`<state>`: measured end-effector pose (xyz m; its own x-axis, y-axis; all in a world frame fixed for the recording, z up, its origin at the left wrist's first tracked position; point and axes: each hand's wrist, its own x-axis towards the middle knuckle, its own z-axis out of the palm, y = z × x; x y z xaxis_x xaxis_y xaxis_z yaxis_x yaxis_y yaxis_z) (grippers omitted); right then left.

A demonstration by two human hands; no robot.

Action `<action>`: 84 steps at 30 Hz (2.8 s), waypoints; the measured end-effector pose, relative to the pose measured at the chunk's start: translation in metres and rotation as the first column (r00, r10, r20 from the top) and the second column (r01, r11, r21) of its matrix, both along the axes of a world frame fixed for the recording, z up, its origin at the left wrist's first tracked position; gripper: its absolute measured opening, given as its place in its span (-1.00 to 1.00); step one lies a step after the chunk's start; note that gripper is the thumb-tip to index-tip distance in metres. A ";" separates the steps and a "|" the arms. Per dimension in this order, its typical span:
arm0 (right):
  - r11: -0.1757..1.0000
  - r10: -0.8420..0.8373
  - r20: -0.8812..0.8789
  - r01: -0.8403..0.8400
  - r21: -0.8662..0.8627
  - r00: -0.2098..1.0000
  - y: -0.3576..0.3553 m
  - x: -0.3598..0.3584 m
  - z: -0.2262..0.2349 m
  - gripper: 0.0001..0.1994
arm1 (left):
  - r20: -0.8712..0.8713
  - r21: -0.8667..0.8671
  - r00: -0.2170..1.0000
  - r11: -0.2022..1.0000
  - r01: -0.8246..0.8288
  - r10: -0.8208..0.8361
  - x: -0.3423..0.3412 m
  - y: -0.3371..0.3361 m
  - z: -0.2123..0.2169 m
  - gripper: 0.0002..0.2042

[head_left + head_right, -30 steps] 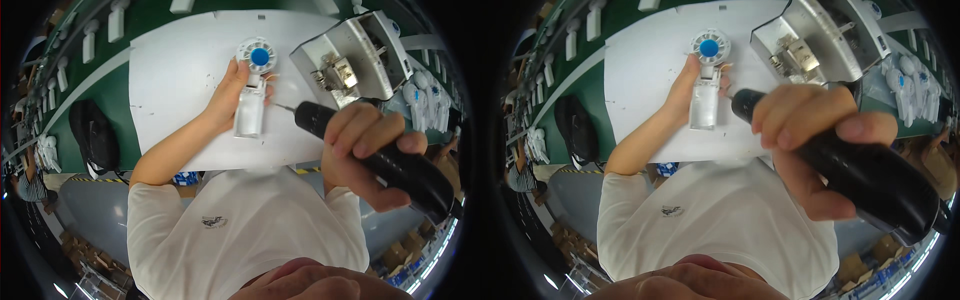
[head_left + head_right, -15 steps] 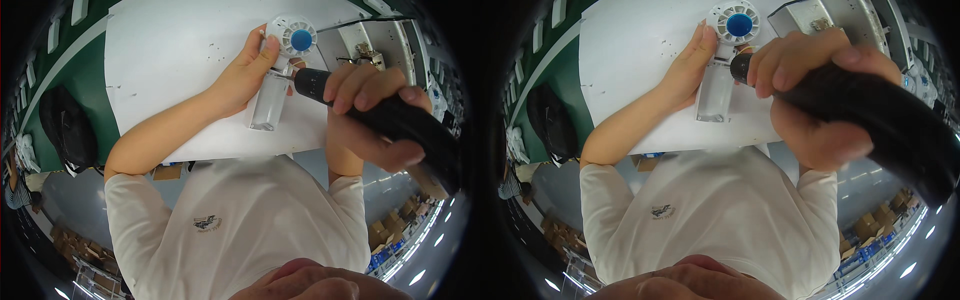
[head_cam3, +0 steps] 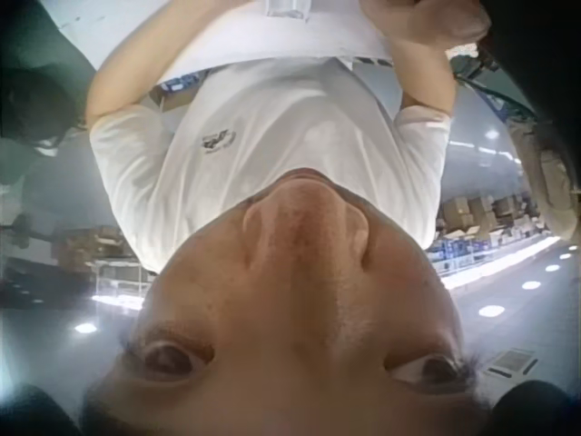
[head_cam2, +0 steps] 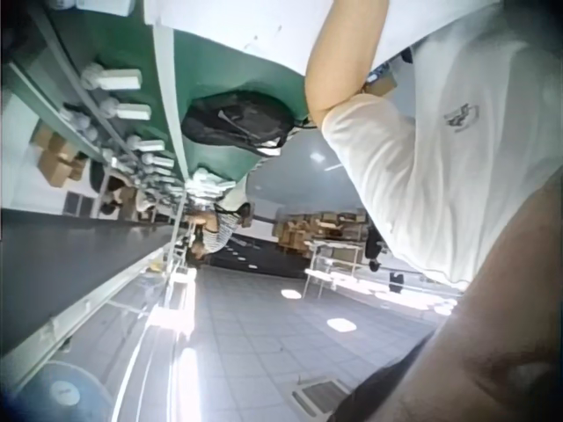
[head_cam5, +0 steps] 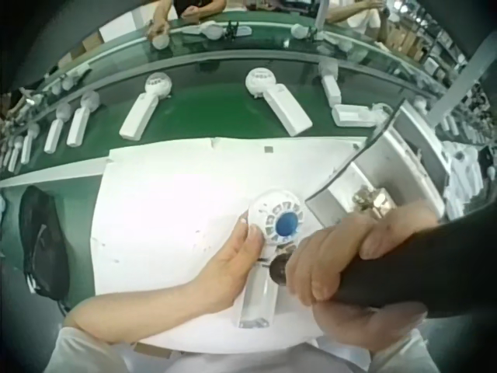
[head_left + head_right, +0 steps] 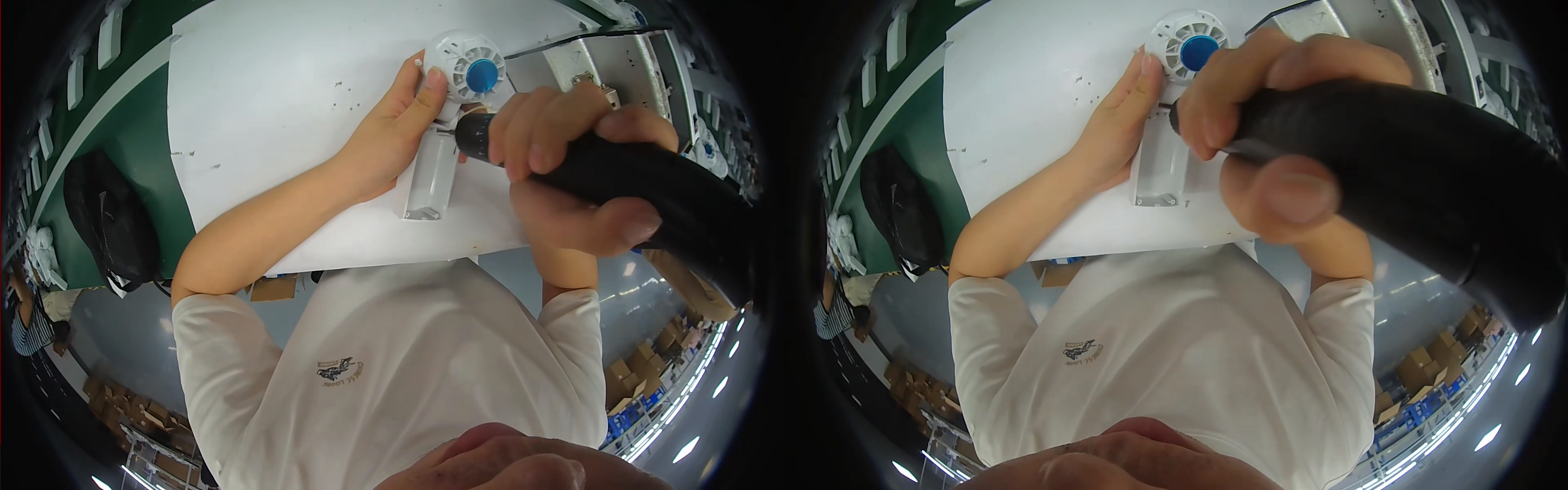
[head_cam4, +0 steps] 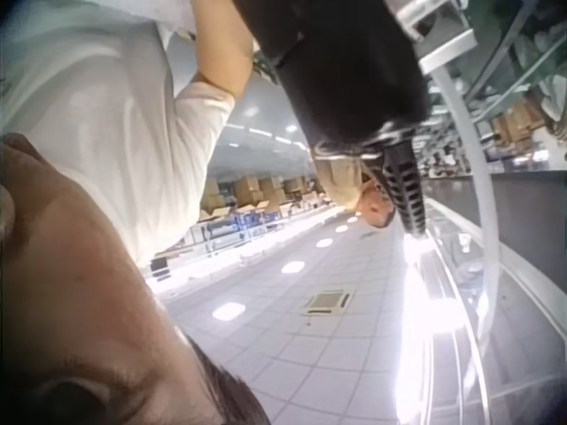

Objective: Assembling the plastic housing of handheld electronic devices using an electric screwdriver on a factory production line.

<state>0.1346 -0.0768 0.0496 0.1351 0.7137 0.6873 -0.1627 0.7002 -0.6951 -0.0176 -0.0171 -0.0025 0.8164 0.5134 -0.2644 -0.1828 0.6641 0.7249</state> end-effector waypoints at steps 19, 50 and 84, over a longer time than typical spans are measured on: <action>0.984 -0.162 -0.001 0.162 -0.079 0.987 -0.032 0.000 0.052 -0.48 | 0.036 -0.088 0.998 0.995 0.046 -0.043 0.006 -0.001 -0.002 -0.56; 0.873 -0.488 0.063 0.485 0.061 0.871 -0.027 0.023 0.057 -0.59 | -0.205 0.875 0.771 0.465 -0.131 0.603 -0.023 0.170 0.034 -0.57; 0.940 -0.337 -0.037 0.338 0.049 0.941 -0.045 0.014 0.052 -0.53 | -0.287 0.873 0.427 0.051 0.485 0.857 -0.183 0.062 0.052 -0.42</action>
<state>0.1488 -0.1219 0.1013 0.3811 0.5846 0.7163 0.0710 0.7539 -0.6531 -0.2009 0.0445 0.0496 0.3960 0.8614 0.3180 0.7973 -0.4943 0.3464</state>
